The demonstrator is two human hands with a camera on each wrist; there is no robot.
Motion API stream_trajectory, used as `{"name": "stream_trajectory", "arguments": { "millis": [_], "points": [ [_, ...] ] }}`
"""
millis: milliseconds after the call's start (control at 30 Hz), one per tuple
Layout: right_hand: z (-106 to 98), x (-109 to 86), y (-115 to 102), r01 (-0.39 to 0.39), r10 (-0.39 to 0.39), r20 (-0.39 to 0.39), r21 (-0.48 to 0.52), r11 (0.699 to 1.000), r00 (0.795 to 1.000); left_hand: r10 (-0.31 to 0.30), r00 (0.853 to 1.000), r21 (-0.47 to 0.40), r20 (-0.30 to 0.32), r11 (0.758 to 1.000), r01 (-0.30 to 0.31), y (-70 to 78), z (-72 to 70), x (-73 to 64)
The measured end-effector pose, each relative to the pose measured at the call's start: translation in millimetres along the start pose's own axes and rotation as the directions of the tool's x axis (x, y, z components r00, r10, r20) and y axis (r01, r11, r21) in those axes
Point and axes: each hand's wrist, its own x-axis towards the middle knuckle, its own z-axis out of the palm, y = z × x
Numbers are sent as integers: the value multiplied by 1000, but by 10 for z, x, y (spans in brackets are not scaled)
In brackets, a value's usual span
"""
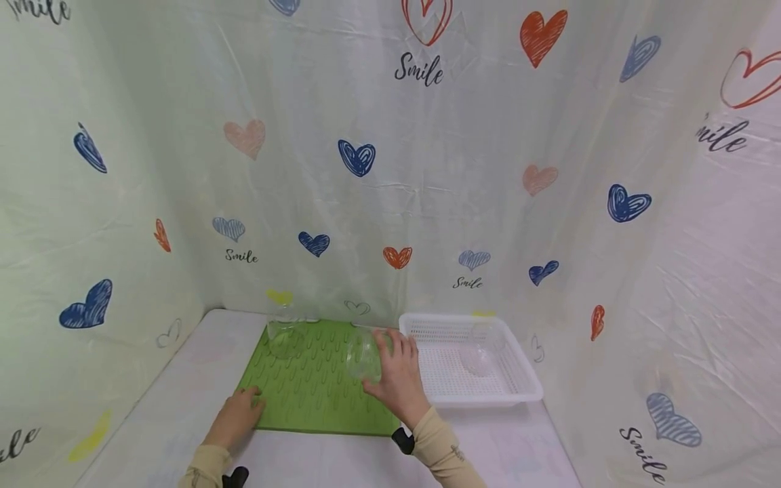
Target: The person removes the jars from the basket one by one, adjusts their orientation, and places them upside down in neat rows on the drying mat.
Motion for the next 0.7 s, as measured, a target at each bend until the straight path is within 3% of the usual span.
{"name": "stream_trajectory", "arguments": {
  "millis": [133, 267, 367, 500, 700],
  "points": [
    [-15, 9, -49, 20, -20, 6, -13, 1000, 1000, 48, 999, -229, 17, 972, -43, 201, -74, 107],
    [-12, 18, -78, 43, -43, 17, -20, 999, 999, 165, 986, -426, 29, 894, -137, 470, -117, 179],
    [-10, 18, -94, 64, -63, 25, -29, 998, 998, 272, 961, -538, 39, 816, -209, 668, -136, 198],
    [-13, 16, -116, 79, -78, 35, -37, 996, 996, 383, 920, -640, 80, 727, -247, 883, -143, 200],
    [-18, 0, -125, 98, -97, 44, -35, 995, 994, 450, 884, -731, 130, 645, -221, 1079, -68, 184]
  ]
}}
